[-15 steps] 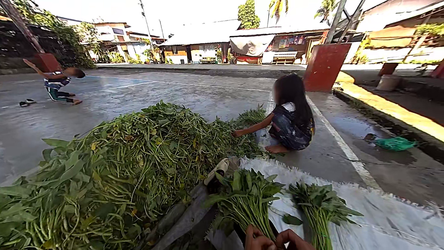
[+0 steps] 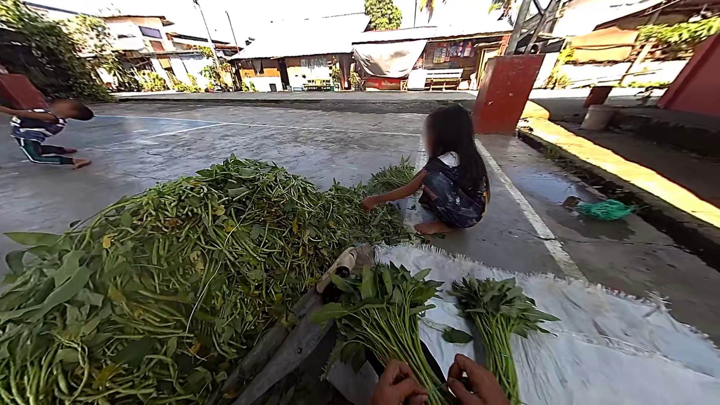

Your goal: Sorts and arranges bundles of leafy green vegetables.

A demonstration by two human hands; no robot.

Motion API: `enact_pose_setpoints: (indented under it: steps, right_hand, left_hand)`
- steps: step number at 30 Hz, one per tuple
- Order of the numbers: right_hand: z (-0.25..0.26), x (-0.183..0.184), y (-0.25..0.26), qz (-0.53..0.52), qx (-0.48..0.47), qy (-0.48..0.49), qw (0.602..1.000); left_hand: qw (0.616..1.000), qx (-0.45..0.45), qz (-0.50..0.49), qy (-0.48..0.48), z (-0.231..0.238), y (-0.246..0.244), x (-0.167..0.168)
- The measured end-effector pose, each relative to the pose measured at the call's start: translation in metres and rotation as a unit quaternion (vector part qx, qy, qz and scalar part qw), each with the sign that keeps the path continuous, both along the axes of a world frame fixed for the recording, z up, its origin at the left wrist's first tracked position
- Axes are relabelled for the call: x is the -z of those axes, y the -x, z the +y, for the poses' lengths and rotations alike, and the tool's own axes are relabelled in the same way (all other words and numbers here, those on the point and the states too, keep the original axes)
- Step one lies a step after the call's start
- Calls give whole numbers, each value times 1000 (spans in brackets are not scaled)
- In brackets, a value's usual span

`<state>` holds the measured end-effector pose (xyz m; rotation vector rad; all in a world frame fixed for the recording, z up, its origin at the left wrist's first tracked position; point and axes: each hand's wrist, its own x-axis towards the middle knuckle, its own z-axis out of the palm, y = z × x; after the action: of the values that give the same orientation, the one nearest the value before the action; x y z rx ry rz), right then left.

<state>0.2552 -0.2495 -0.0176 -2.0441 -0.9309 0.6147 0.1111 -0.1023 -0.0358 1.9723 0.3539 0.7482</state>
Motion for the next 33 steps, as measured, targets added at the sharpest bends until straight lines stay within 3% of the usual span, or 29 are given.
enact_pose_setpoints:
  steps: [7,12,15,19,25,33]
  right_hand:
    - [8,-4,1,102,13,48,994]
    - [5,2,6,149,50,-18,987]
    - [3,0,14,144,67,-99,982]
    - [2,-3,22,45,7,-182,982]
    - [-2,-7,21,9,23,-119,993]
    - [5,-5,20,-52,-20,-71,996]
  left_hand:
    - [989,77,17,-126,5,-13,0]
    - [987,112,60,-100,5,-17,1]
    - [990,71,71,-95,2,-17,-1]
    - [990,10,88,-109,-3,-15,-12]
    - [989,-97,20,-115,-13,-11,-5]
    - [983,-125,18,-133,-22,-15,-4]
